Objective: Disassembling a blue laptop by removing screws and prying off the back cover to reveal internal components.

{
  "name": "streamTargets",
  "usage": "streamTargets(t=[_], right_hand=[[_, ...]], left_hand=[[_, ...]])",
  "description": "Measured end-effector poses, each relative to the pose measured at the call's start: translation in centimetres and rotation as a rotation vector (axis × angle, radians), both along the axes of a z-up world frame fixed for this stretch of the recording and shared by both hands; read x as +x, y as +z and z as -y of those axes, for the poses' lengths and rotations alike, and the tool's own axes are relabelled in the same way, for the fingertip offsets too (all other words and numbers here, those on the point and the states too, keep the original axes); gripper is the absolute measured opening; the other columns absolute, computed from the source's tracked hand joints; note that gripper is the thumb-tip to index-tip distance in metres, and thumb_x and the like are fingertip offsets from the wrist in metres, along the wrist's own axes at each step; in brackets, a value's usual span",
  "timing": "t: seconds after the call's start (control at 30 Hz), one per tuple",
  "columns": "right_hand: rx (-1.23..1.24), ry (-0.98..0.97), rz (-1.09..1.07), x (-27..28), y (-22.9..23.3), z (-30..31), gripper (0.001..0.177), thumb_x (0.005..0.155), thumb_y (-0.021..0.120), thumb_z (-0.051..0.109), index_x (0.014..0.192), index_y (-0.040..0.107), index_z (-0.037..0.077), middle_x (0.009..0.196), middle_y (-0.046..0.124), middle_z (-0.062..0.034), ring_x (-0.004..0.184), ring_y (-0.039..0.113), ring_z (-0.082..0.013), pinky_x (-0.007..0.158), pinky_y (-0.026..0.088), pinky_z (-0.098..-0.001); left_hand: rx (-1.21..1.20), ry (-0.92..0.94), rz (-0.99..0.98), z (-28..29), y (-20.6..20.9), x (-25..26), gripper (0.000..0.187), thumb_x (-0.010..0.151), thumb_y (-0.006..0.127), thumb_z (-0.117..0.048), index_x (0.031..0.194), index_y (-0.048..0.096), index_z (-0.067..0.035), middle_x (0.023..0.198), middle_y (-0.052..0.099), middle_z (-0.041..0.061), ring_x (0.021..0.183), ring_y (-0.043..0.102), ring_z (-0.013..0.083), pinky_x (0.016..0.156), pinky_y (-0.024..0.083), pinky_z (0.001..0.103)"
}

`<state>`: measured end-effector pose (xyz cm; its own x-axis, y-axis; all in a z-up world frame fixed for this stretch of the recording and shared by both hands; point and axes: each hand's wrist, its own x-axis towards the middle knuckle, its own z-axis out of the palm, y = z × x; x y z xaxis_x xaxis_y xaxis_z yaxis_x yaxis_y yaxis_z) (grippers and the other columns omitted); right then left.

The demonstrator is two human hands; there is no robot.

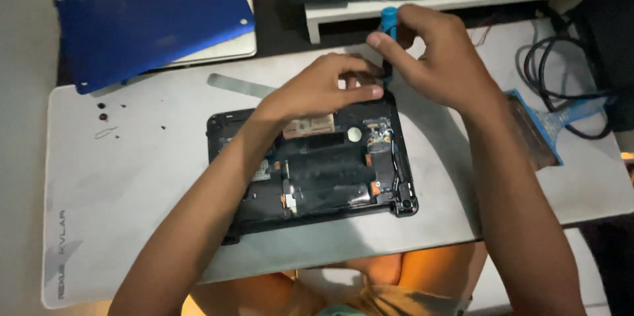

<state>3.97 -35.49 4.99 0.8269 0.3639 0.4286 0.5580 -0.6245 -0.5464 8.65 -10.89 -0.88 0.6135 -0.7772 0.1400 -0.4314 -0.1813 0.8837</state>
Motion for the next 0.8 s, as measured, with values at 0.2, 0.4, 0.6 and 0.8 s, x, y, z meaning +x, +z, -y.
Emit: streamTargets(t=[0.2, 0.4, 0.6, 0.8], right_hand=[[-0.036, -0.016, 0.003, -0.4, 0.7, -0.3, 0.028, 0.124, 0.085, 0.013, 0.107, 0.076, -0.009, 0.092, 0.074, -0.0153, 0.076, 0.061, -0.0252, 0.071, 0.050, -0.0393], [-0.077, -0.021, 0.009, -0.3, 0.3, 0.0, 0.026, 0.124, 0.088, 0.013, 0.110, 0.079, -0.008, 0.096, 0.077, -0.0171, 0.077, 0.065, -0.0263, 0.073, 0.051, -0.0407], [-0.046, -0.013, -0.009, -0.5, 0.7, -0.3, 0.023, 0.124, 0.087, 0.008, 0.111, 0.079, -0.008, 0.099, 0.079, -0.0176, 0.082, 0.068, -0.0256, 0.077, 0.054, -0.0395], [-0.046, -0.001, -0.009, -0.4, 0.6, -0.1, 0.022, 0.124, 0.087, 0.008, 0.111, 0.078, -0.008, 0.098, 0.080, -0.0180, 0.082, 0.071, -0.0257, 0.076, 0.055, -0.0397]], left_hand=[[-0.055, 0.055, -0.006, 0.1, -0.1, -0.5, 0.033, 0.107, 0.082, -0.035, 0.122, 0.088, -0.006, 0.101, 0.080, 0.004, 0.079, 0.058, 0.0129, 0.071, 0.048, 0.030], [-0.021, 0.127, -0.081, 0.7, 1.4, -1.4, 0.027, 0.106, 0.083, -0.032, 0.116, 0.089, -0.008, 0.096, 0.080, 0.002, 0.072, 0.056, 0.0092, 0.065, 0.045, 0.030], [-0.001, 0.130, -0.081, 0.4, 1.9, -1.6, 0.031, 0.109, 0.078, -0.037, 0.116, 0.089, -0.009, 0.087, 0.073, 0.001, 0.067, 0.051, 0.0084, 0.061, 0.039, 0.031], [-0.041, 0.096, -0.045, 0.6, 0.8, -0.9, 0.028, 0.109, 0.080, -0.033, 0.117, 0.088, -0.007, 0.086, 0.075, 0.001, 0.064, 0.050, 0.0080, 0.057, 0.037, 0.030]])
